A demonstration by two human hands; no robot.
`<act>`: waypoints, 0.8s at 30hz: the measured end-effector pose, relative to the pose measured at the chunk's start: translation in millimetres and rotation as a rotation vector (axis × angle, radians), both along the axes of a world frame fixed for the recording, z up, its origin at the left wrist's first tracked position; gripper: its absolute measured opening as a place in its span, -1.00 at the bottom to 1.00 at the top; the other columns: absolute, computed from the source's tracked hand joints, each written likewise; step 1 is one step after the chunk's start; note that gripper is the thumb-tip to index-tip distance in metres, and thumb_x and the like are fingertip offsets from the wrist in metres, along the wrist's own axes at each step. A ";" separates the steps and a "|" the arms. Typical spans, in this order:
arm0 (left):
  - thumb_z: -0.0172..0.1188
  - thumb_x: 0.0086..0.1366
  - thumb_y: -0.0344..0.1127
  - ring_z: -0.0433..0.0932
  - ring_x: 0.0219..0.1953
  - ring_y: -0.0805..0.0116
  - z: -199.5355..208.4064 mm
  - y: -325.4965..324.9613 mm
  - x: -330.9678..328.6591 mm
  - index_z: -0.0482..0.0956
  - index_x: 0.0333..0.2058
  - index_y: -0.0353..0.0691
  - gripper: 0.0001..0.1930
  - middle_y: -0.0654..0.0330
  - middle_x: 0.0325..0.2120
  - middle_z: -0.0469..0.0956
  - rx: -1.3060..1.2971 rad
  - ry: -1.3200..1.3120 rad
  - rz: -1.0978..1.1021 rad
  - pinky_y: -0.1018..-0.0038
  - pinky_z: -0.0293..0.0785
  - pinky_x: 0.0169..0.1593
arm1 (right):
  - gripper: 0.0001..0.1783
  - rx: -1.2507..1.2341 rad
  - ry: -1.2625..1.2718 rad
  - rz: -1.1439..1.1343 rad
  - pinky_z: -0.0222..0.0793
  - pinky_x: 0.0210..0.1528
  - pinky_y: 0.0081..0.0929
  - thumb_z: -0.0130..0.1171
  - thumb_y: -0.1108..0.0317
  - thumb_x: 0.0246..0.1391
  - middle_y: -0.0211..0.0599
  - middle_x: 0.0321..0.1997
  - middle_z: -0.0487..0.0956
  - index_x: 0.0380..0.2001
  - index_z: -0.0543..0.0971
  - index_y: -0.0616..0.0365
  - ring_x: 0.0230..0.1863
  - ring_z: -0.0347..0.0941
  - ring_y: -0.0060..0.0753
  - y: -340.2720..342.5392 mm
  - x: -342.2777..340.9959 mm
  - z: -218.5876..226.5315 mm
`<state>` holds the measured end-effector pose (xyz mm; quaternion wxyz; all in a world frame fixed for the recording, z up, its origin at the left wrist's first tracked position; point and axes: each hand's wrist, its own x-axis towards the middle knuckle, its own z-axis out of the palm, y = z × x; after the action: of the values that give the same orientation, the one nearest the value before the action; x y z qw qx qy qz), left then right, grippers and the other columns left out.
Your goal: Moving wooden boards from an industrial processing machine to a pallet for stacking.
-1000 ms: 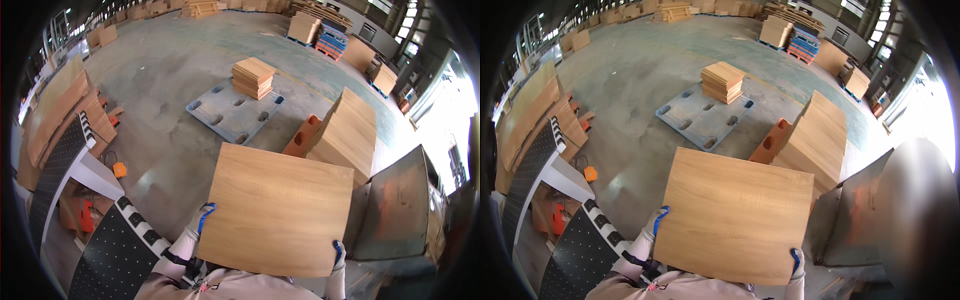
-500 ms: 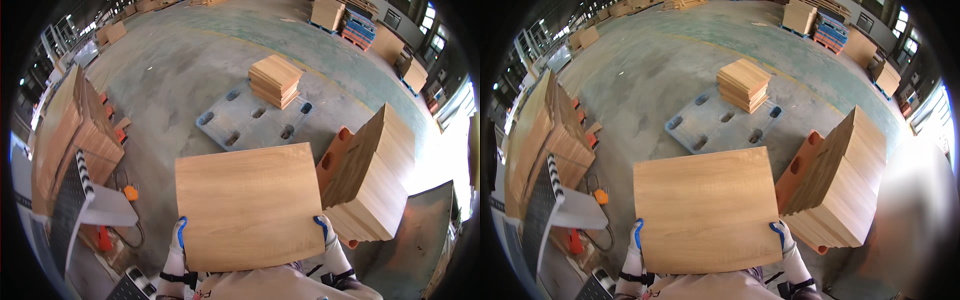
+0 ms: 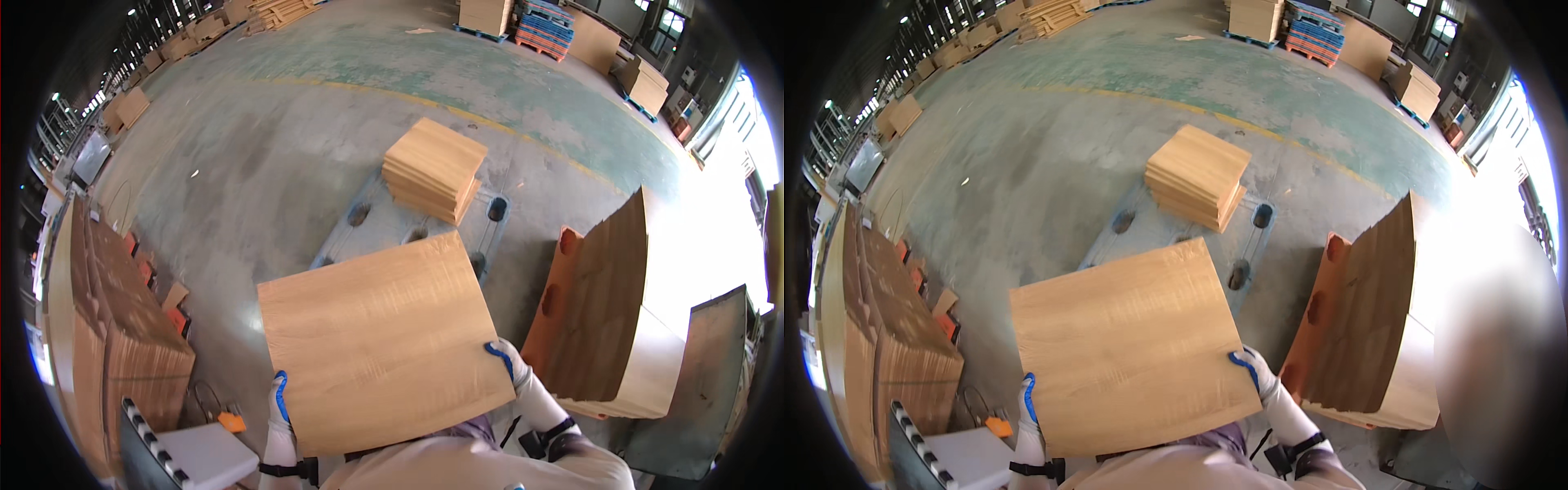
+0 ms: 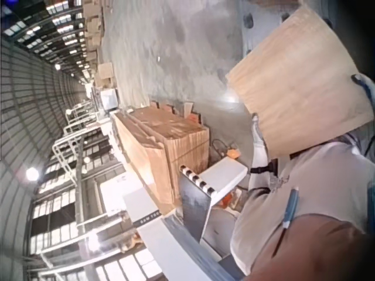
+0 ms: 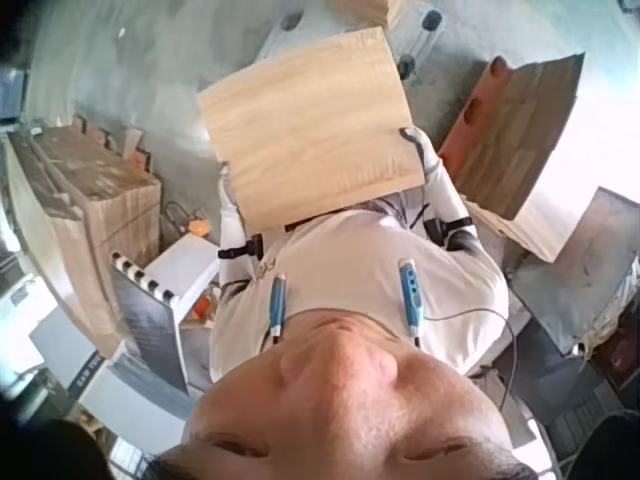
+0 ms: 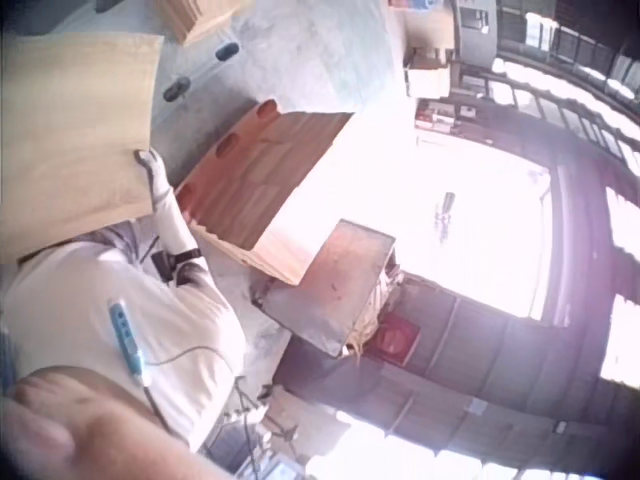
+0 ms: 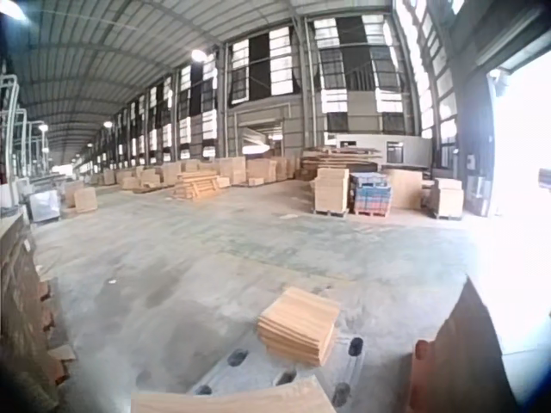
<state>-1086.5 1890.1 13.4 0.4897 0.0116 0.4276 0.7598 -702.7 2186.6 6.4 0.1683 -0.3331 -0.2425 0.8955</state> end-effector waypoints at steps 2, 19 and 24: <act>0.08 0.31 0.00 0.45 0.11 0.09 15.1 53.3 -44.3 0.26 0.23 -0.26 -0.37 0.01 0.14 0.41 -0.124 -0.136 -0.146 0.16 0.41 0.16 | -0.42 -0.079 -0.020 -0.092 0.41 0.11 -0.33 0.15 0.23 0.12 -0.11 0.07 0.52 0.15 0.37 0.35 0.04 0.50 -0.25 19.7 -20.6 -15.5; 0.11 0.28 -0.04 0.50 0.07 0.14 -62.6 406.3 -259.2 0.32 0.19 -0.24 -0.42 0.05 0.08 0.46 -0.454 -0.274 -0.500 0.20 0.45 0.13 | -0.46 -0.566 -0.153 -0.504 0.52 -0.01 -0.22 0.15 0.18 0.11 -0.04 -0.05 0.58 0.08 0.42 0.32 -0.08 0.56 -0.12 199.1 -169.7 -52.0; 0.15 0.26 -0.07 0.55 0.02 0.17 -138.6 476.3 -303.7 0.35 0.16 -0.25 -0.43 0.04 0.03 0.50 -0.504 -0.337 -0.627 0.22 0.50 0.09 | -0.38 -0.616 -0.195 -0.581 0.48 0.06 -0.12 0.18 0.14 0.08 -0.03 0.03 0.54 0.14 0.37 0.27 -0.01 0.53 -0.06 221.6 -197.1 -102.0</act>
<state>-1390.2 2366.4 -125.2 0.7471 -0.1032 0.4894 0.4378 -899.9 2408.2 -95.6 0.2823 -0.5052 0.1249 0.8059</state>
